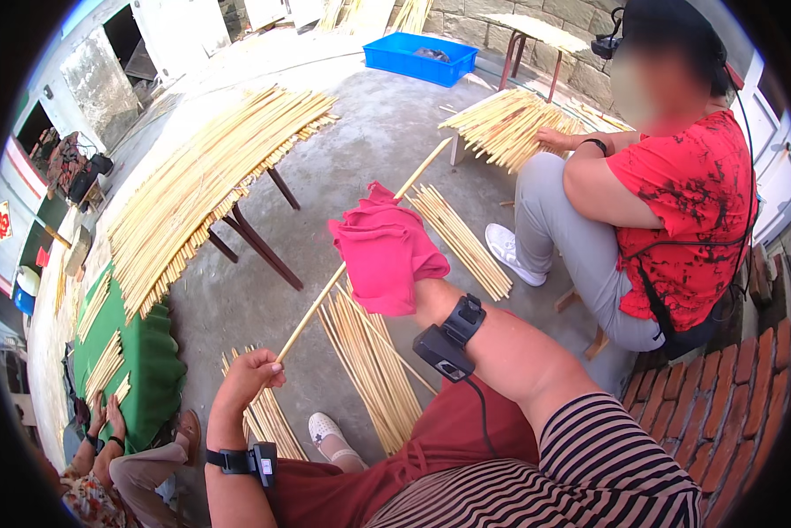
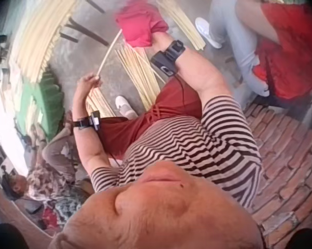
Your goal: The person sits on the ground and wipes thin bamboo sticks with a pink cloth. They handle the sticks individually and in small bundles, rubbing the cloth along the length of each stick. The person places the cleaned sticks onto a large pile on a nearby table.
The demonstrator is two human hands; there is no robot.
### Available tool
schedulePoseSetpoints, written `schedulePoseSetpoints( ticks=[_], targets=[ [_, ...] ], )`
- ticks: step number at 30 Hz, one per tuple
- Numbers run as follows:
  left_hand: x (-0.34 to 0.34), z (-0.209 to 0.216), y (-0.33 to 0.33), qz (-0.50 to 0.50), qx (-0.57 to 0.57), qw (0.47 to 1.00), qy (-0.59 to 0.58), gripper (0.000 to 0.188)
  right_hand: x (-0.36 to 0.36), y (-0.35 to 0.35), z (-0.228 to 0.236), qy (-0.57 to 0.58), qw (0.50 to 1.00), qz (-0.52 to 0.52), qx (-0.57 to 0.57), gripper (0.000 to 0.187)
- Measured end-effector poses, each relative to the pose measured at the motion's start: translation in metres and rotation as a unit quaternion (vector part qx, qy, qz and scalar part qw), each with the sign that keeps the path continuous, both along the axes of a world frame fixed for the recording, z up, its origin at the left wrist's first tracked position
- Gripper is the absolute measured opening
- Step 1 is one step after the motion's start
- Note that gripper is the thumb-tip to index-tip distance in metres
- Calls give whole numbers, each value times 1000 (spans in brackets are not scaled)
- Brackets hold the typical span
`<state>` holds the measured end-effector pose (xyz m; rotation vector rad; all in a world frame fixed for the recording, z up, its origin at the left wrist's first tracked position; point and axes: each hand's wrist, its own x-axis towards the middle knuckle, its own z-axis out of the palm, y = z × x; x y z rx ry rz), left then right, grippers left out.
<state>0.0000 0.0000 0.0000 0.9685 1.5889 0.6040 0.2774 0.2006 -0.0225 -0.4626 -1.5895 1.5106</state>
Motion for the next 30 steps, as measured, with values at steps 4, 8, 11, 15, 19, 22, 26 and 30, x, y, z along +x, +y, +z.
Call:
schedulePoseSetpoints(
  ticks=[4,8,11,15,19,22,26,30],
  targets=[
    [18,21,7,14,3,992,-129,17,-8,-27,19,34,999,-16,2,18],
    [33,19,9,-4,-5,990,-139,17,-13,-47,30,72,983,45,-163,19],
    [10,20,7,9,1,998,-69,15,-12,-30,41,43,998,-6,-46,19],
    [-45,19,-18,52,15,998,12,14,-2,-22,45,94,992,-38,-72,18],
    [-83,29,-46,85,-13,995,50,10,15,-2,62,-167,888,-263,339,16],
    [-88,33,-54,105,9,994,32,9,10,-5,68,-195,858,-288,378,18],
    [-86,43,-48,116,32,993,21,10,-4,-18,82,-304,843,-276,348,21],
    [-96,57,-49,121,68,989,47,9,-11,-19,94,-202,901,-247,294,21]
  ],
)
